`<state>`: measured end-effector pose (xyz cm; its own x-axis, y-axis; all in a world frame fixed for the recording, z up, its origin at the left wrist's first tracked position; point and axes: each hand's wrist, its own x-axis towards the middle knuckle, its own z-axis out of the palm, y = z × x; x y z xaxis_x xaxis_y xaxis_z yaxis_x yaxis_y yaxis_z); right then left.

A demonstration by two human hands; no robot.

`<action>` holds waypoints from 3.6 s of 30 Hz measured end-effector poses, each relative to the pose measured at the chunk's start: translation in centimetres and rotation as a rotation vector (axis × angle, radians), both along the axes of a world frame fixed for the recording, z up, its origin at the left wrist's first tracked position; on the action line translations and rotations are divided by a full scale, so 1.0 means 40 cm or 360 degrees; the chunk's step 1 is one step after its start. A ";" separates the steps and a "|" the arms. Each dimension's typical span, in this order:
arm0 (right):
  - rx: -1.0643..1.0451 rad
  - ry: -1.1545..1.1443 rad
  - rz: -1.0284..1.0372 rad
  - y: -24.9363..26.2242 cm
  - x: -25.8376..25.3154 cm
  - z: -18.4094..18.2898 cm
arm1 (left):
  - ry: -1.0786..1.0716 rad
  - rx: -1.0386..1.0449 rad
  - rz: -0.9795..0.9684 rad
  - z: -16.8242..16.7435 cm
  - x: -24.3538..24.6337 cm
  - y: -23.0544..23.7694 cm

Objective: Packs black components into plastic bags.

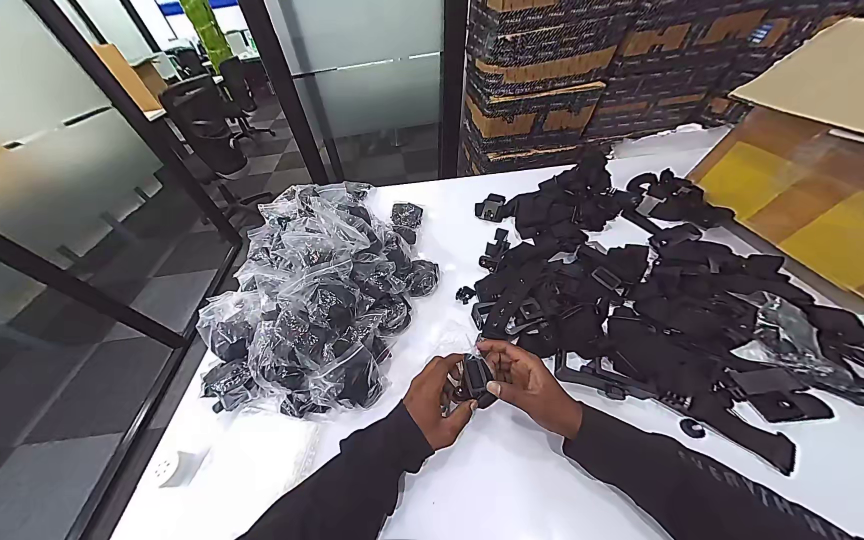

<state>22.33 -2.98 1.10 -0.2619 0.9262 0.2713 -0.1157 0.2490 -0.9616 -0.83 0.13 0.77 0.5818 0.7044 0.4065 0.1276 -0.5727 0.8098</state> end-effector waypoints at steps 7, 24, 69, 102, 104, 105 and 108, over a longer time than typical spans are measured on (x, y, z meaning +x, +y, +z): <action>0.0055 -0.0068 -0.0003 -0.005 -0.006 -0.007 | -0.0069 0.0023 0.0013 -0.003 0.001 0.001; 0.0046 0.0082 0.0148 0.002 0.012 0.004 | -0.0226 0.0191 -0.0002 -0.001 -0.008 0.011; 0.0436 -0.0153 -0.0448 -0.012 -0.016 -0.001 | 0.0072 0.1012 0.0086 -0.006 -0.003 0.021; 0.0136 -0.0456 -0.0122 -0.017 -0.016 0.000 | -0.0306 0.0385 0.0286 -0.004 -0.012 0.026; 0.0156 -0.0421 -0.0136 -0.018 -0.016 -0.001 | -0.0308 0.0299 0.0243 0.003 -0.013 0.021; 0.0158 -0.0411 -0.0141 -0.018 -0.016 -0.002 | -0.0312 0.0293 0.0224 0.003 -0.013 0.020; 0.0173 -0.0378 -0.0127 -0.018 -0.015 -0.008 | -0.0359 0.0284 0.0168 -0.004 -0.012 0.025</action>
